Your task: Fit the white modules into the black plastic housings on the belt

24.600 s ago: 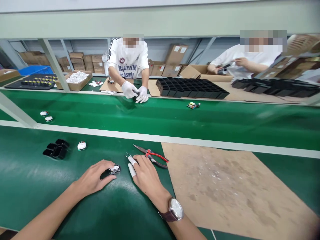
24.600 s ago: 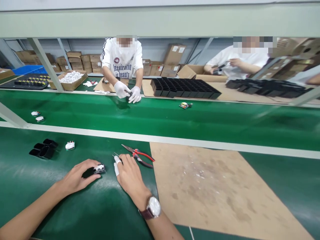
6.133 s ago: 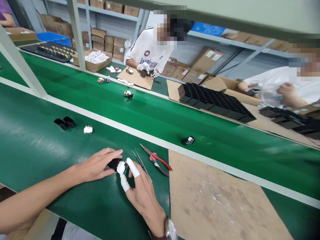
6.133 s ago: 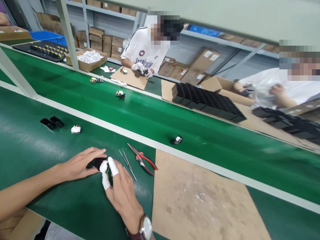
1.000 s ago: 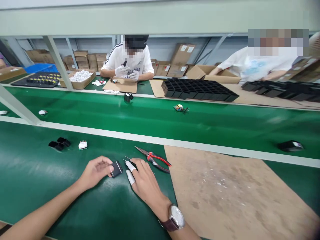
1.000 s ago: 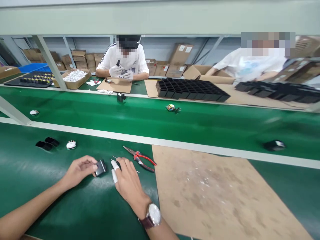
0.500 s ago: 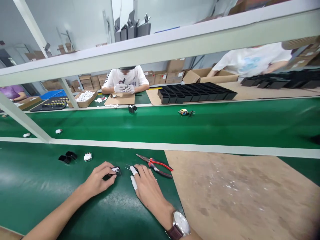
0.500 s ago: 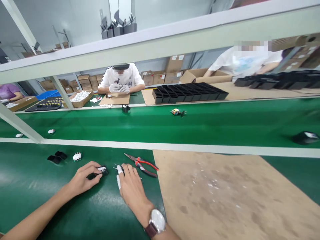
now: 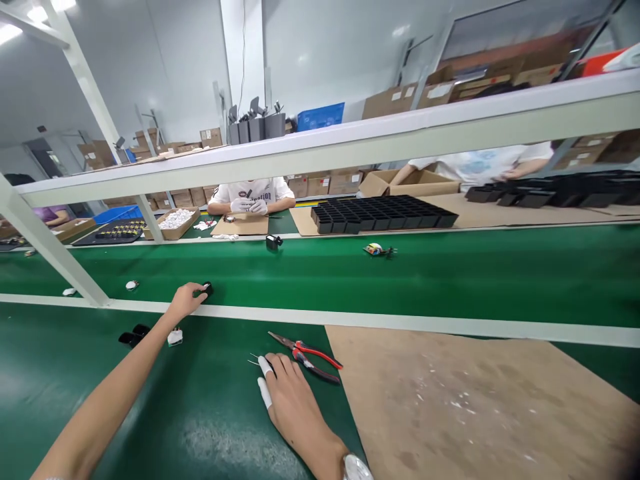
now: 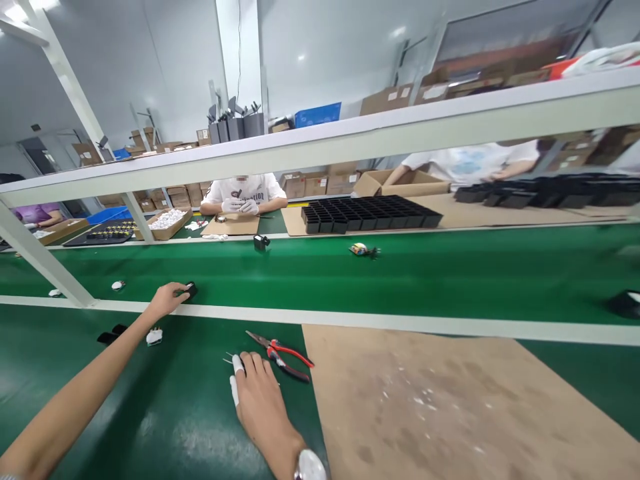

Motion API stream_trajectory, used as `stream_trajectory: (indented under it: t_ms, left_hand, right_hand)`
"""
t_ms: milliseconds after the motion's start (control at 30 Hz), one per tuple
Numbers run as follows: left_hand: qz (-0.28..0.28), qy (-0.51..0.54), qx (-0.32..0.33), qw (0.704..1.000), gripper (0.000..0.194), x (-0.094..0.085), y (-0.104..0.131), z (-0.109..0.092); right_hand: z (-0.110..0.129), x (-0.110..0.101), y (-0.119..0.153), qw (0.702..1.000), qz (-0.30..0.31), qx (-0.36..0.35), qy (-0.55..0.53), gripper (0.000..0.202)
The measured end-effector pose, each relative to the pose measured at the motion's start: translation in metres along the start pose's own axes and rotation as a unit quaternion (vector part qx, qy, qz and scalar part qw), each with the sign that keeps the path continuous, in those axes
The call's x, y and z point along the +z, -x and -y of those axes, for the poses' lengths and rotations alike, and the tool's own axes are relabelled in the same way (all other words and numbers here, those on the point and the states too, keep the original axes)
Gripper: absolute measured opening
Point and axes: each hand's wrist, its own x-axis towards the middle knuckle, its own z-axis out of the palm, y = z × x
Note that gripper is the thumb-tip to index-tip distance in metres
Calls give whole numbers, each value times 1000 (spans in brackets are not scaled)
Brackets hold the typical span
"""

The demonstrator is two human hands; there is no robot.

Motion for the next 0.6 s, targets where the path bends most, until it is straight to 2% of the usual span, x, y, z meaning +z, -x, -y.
stream_trajectory:
  t_ms: [133, 233, 300, 433, 500, 600]
  left_hand:
    - [-10, -34, -10, 999, 42, -39, 39, 29]
    - [-16, -65, -50, 996, 56, -71, 80, 57]
    - [-4, -70, -70, 995, 60, -82, 109, 71]
    - [25, -36, -61, 997, 50, -80, 150, 79]
    - [26, -17, -44, 999, 44, -73, 159, 75]
    - [9, 2, -17, 1000, 38, -63, 161, 64]
  right_hand:
    - [-2, 1, 1, 1000, 3, -9, 1, 30]
    - [-3, 1, 2, 1000, 4, -23, 7, 32]
    - [-3, 2, 1, 999, 6, -36, 11, 35]
    - [5, 4, -9, 997, -4, -73, 1, 38]
    - [16, 4, -19, 995, 0, -100, -16, 40]
    - [39, 5, -40, 990, 38, -131, -49, 43]
